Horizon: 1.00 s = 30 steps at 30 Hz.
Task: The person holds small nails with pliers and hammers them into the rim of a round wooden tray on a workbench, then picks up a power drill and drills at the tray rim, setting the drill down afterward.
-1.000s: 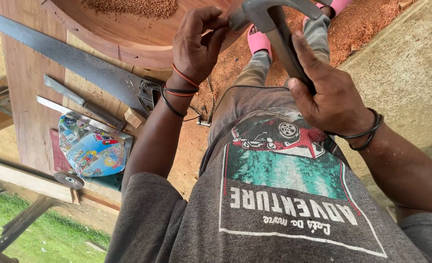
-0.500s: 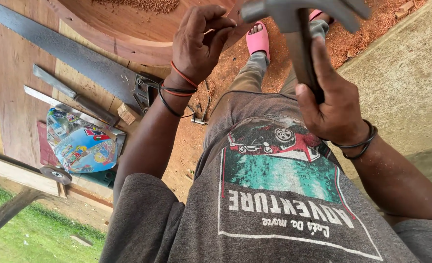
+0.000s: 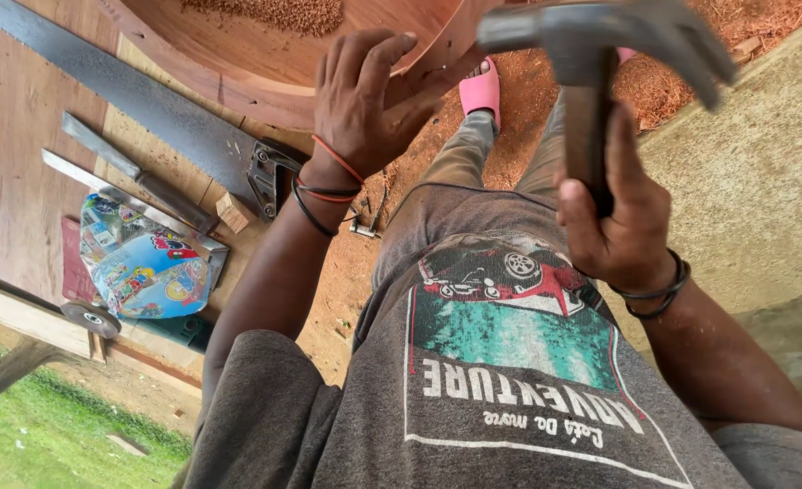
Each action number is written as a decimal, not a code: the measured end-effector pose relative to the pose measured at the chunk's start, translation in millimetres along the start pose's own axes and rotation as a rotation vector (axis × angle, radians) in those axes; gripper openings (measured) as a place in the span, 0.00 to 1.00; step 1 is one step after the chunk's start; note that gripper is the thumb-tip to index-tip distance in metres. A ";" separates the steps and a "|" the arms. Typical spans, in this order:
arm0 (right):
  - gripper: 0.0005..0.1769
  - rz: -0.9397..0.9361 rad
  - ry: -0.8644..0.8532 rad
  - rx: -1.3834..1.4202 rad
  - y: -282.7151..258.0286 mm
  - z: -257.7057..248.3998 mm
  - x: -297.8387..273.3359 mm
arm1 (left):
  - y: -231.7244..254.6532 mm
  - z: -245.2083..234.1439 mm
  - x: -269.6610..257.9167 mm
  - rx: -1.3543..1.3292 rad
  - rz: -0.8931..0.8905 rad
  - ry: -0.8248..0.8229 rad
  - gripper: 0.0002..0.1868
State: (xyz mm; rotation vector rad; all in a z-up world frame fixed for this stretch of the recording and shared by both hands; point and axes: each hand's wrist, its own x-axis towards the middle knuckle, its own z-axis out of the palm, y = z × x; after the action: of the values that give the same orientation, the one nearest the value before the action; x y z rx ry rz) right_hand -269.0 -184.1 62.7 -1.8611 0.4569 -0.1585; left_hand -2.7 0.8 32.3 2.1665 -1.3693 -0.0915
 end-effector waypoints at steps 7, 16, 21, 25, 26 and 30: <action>0.41 -0.093 0.006 -0.061 -4.2 10.3 17.0 | -12.2 17.3 -13.4 0.097 -0.105 -0.083 0.21; 0.40 0.005 0.032 0.023 9.9 3.1 -6.4 | -18.8 25.9 -21.6 0.091 -0.095 -0.127 0.18; 0.42 0.005 0.034 0.028 7.8 11.8 2.4 | -21.7 29.6 -23.0 0.099 -0.074 -0.134 0.16; 0.41 -0.085 -0.088 -0.239 2.2 9.5 19.4 | -20.2 26.9 -21.5 0.102 -0.067 -0.138 0.16; 0.41 -0.056 -0.077 -0.178 2.7 7.2 20.0 | -21.9 28.9 -22.0 0.109 -0.068 -0.125 0.15; 0.40 0.121 0.054 0.111 -0.5 0.0 5.0 | -17.6 24.6 -19.9 0.102 -0.053 -0.117 0.17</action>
State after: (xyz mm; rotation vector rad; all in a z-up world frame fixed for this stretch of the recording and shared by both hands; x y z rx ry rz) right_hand -264.4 -185.9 62.6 -1.7185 0.5855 -0.1497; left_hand -6.4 12.7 -1.7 2.3149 -1.4087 -0.1750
